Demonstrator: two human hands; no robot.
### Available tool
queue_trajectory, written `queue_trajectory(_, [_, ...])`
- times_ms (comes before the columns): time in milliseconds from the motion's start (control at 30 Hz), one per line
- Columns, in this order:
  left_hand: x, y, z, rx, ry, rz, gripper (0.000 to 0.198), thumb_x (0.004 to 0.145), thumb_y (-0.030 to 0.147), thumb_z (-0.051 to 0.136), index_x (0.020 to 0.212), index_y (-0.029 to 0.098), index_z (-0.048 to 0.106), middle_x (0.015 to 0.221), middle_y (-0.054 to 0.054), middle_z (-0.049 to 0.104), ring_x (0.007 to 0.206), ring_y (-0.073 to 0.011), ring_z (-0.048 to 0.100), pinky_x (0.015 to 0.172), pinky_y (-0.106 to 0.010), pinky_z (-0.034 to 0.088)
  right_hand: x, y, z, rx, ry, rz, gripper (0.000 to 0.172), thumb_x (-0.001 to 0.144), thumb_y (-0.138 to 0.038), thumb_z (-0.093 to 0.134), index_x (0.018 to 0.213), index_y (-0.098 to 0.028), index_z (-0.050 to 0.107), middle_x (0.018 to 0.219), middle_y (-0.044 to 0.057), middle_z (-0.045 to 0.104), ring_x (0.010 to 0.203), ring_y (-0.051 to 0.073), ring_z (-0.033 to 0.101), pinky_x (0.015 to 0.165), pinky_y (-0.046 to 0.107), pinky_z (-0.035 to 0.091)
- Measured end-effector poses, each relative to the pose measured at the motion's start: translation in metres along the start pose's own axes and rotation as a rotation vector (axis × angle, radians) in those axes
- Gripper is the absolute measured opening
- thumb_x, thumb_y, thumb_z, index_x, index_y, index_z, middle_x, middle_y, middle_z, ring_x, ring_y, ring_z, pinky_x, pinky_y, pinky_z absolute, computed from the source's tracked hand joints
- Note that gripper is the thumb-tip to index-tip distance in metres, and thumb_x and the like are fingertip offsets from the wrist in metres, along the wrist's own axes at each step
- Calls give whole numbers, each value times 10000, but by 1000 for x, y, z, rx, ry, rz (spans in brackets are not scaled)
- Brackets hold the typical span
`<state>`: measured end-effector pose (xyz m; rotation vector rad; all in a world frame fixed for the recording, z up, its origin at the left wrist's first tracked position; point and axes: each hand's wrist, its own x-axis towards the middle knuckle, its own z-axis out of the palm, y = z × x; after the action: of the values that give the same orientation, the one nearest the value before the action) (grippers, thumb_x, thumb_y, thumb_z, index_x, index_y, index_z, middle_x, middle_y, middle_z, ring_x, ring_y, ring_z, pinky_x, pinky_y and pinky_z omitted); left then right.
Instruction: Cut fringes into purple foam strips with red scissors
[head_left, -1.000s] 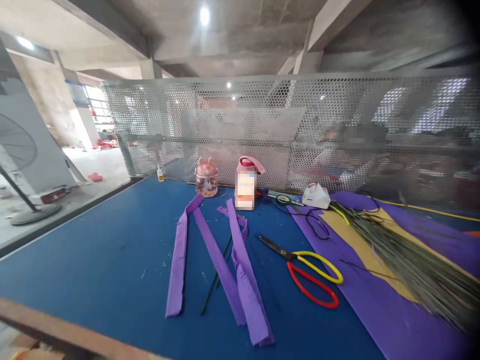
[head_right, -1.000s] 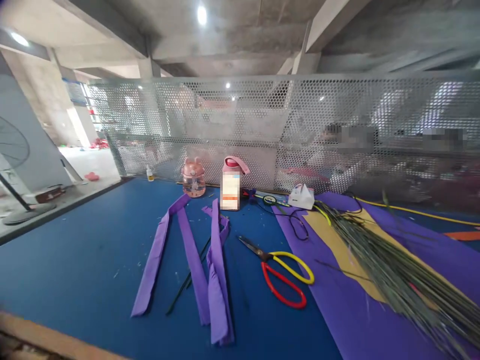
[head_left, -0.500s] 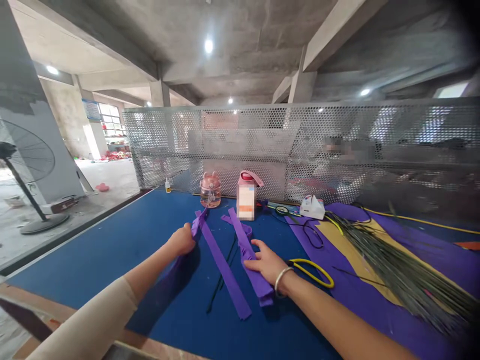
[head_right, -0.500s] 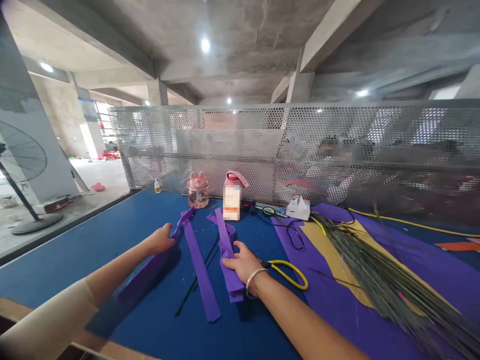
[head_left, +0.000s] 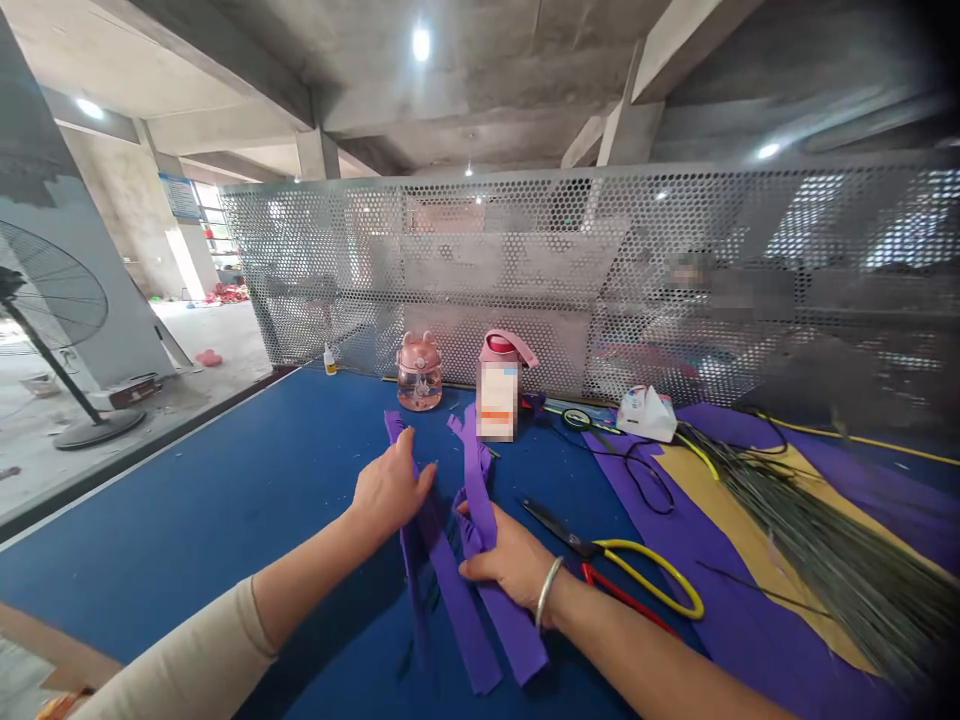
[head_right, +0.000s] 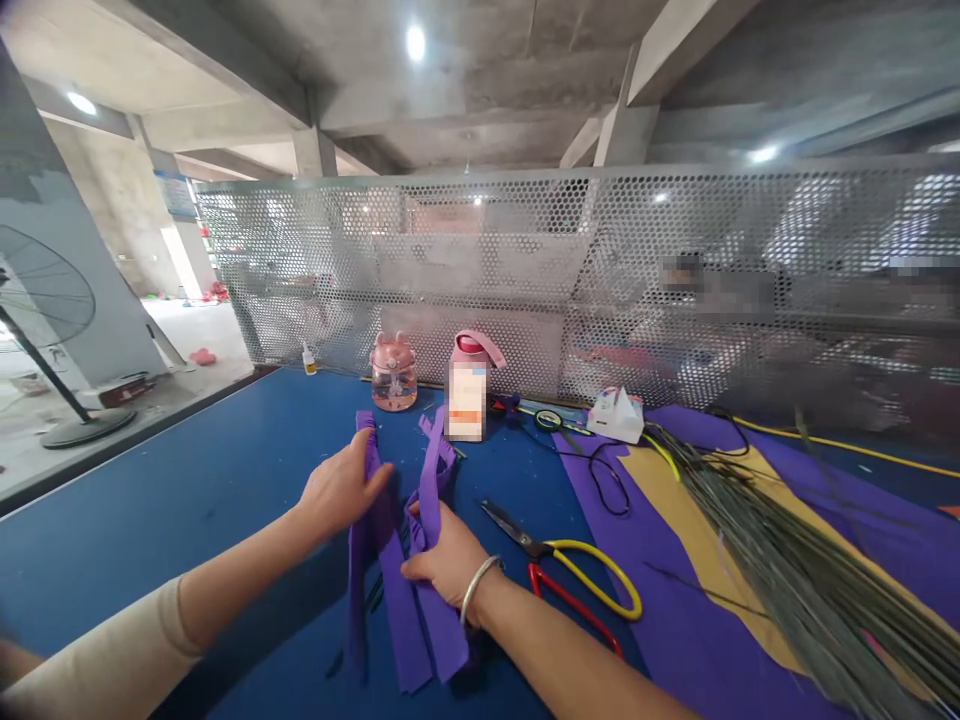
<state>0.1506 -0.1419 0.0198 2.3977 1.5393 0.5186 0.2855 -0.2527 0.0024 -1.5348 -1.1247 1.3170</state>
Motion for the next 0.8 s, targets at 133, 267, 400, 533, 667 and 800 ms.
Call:
queue_trajectory(133, [6, 14, 4, -508, -496, -133, 552, 789, 592, 399, 1037, 121, 545, 779, -92, 662, 660, -198, 625, 523, -261, 461, 0, -9, 9, -645, 26, -139, 471, 627, -245, 608, 1074, -137, 508, 896, 89, 632, 797, 234, 591, 639, 295, 395])
queue_trajectory(267, [10, 11, 19, -859, -520, -289, 246, 771, 296, 527, 961, 139, 534, 665, -19, 619, 515, -114, 554, 422, -193, 396, -12, -25, 11, -827, -113, -126, 771, 674, -445, 629, 1329, -145, 353, 942, 111, 643, 781, 243, 607, 608, 282, 380])
queue_trajectory(400, [14, -20, 11, -1152, -390, -414, 202, 805, 293, 489, 943, 150, 520, 595, 12, 572, 451, -85, 525, 423, -175, 377, -24, -29, -13, -816, -255, -129, 586, 791, -659, 402, 1070, -190, 615, 831, 71, 659, 710, 198, 586, 536, 244, 339])
queue_trajectory(533, [22, -65, -12, -1112, -368, -552, 285, 789, 418, 493, 860, 148, 548, 441, 67, 401, 320, -58, 345, 343, -169, 247, -13, -32, -36, -906, -176, -161, 599, 823, -659, 337, 738, -172, 674, 656, 45, 640, 595, 158, 539, 467, 230, 272])
queue_trajectory(667, [29, -90, -19, -726, -246, -527, 289, 786, 391, 439, 878, 146, 563, 493, 56, 412, 322, -72, 339, 325, -195, 215, 35, -46, -12, -877, -62, -285, 334, 811, -459, 500, 762, -178, 673, 708, 38, 676, 661, 154, 591, 556, 222, 375])
queue_trajectory(800, [29, -92, -13, -521, -125, -484, 205, 745, 317, 475, 804, 138, 555, 524, 46, 435, 336, -67, 352, 329, -199, 223, 87, -58, 47, -946, 78, -164, 419, 695, -501, 613, 829, -112, 693, 916, 177, 684, 881, 291, 625, 679, 313, 442])
